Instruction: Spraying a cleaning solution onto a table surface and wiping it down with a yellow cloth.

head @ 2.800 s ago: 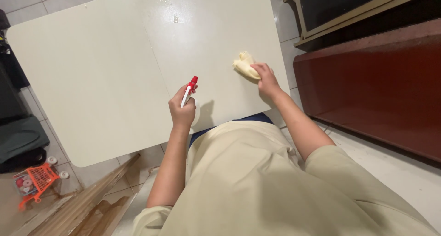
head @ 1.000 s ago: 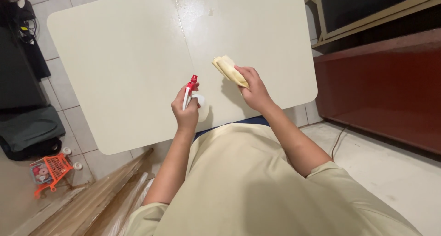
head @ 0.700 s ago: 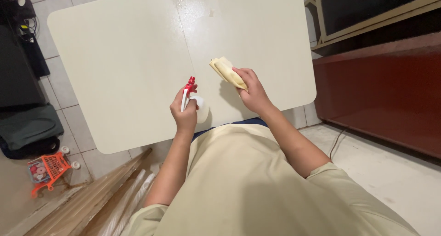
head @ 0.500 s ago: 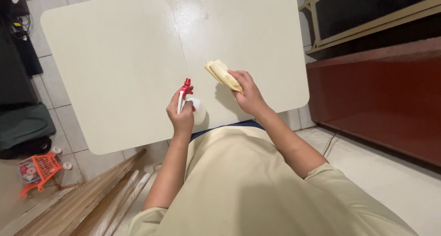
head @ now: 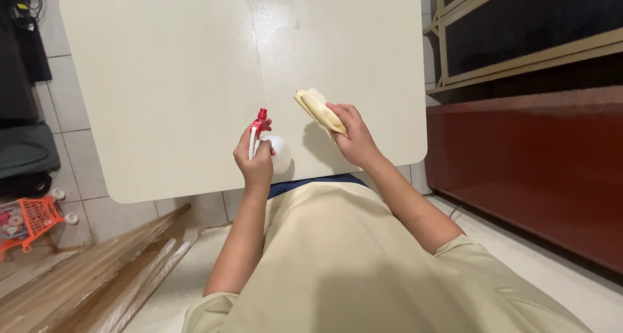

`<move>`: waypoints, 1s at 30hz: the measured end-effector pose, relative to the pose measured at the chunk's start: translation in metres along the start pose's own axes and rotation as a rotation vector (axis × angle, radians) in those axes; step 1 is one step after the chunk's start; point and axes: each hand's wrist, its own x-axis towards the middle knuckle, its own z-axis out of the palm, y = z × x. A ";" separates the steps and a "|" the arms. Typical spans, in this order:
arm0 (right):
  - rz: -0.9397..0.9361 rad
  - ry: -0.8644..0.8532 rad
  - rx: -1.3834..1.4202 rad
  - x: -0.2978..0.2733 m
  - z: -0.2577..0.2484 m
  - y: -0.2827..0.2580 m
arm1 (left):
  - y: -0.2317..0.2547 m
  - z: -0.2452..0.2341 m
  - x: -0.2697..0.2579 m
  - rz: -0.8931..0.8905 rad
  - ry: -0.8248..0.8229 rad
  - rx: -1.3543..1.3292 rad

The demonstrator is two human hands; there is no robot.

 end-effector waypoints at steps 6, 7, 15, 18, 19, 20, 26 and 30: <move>-0.023 0.007 -0.018 0.002 0.005 -0.007 | 0.002 -0.014 0.003 -0.009 0.001 0.004; -0.025 0.010 -0.019 0.003 0.007 -0.008 | 0.002 -0.017 0.004 -0.006 0.000 0.003; -0.008 0.031 -0.015 0.012 0.039 -0.024 | 0.008 -0.051 0.025 -0.003 -0.019 0.016; 0.025 0.033 -0.003 0.014 0.057 -0.033 | 0.016 -0.067 0.036 -0.002 -0.025 0.023; 0.024 0.037 -0.001 0.016 0.063 -0.037 | 0.016 -0.073 0.039 0.000 -0.028 0.024; 0.029 0.042 0.003 0.017 0.069 -0.041 | 0.017 -0.079 0.043 -0.002 -0.032 0.014; 0.052 0.057 0.023 0.028 0.108 -0.056 | 0.018 -0.112 0.066 -0.001 -0.058 0.005; 0.062 0.064 0.031 0.033 0.134 -0.068 | 0.012 -0.134 0.078 -0.003 -0.076 -0.002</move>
